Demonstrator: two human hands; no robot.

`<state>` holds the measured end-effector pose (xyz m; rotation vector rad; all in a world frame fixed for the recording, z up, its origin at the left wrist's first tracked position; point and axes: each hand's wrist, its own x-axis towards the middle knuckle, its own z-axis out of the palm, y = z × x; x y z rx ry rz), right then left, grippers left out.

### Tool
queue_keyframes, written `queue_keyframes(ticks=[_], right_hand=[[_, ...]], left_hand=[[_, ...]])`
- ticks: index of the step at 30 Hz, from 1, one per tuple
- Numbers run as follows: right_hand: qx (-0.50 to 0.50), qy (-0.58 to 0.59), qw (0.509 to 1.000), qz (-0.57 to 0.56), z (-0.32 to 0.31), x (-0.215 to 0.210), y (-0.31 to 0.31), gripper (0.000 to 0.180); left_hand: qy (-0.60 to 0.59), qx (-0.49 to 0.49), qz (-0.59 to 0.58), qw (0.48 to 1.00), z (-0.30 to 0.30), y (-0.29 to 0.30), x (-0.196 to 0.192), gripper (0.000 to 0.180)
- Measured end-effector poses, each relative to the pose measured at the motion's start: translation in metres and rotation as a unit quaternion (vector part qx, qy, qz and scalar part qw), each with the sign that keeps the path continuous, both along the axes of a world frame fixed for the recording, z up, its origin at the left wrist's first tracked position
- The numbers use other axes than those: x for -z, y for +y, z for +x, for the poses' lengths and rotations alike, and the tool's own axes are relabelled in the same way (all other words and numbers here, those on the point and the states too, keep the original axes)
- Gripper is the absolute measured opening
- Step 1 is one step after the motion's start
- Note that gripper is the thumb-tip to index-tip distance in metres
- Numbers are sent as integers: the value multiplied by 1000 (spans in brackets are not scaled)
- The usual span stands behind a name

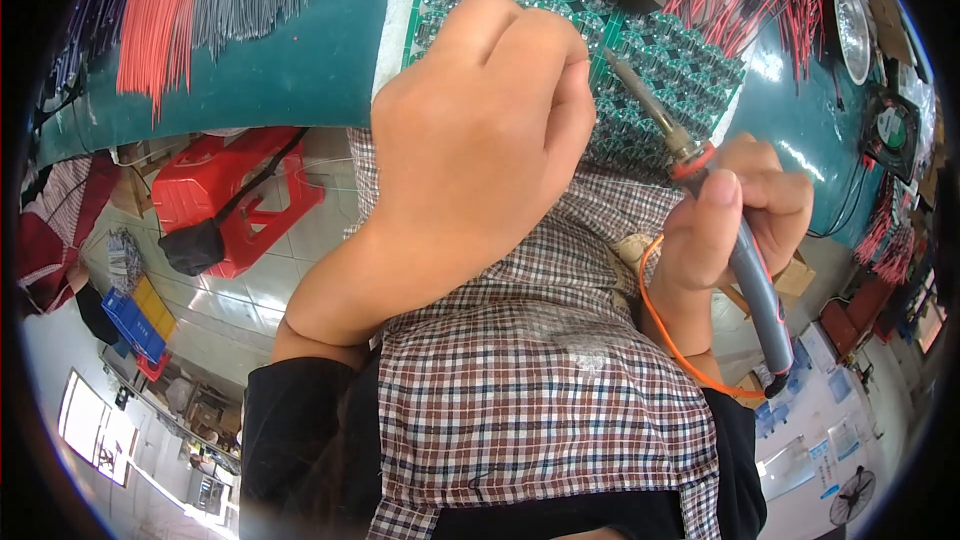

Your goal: The person solders components onto circuit board panels using a soldering iron.

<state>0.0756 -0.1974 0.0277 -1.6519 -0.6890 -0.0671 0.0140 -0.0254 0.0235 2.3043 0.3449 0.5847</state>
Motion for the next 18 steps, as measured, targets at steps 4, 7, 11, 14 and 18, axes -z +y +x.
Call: queue_keyframes(ticks=[4, 7, 11, 14, 18], right_hand=[[65, -5, 998, 14, -1, -8, 12, 19], [57, -12, 998, 5, 3, -7, 13, 19], [50, -6, 999, 7, 6, -5, 14, 19], [3, 10, 1000, -8, 9, -4, 7, 24], [-2, 6, 1000, -17, 10, -5, 8, 24]], left_hand=[[-31, -7, 4, 999, 2, 3, -2, 9], [-34, -17, 12, 999, 7, 4, -1, 9], [-37, -30, 10, 999, 11, 3, -2, 9], [-60, -26, -11, 998, 12, 3, -2, 9], [-77, -28, -3, 997, 15, 4, 2, 9]])
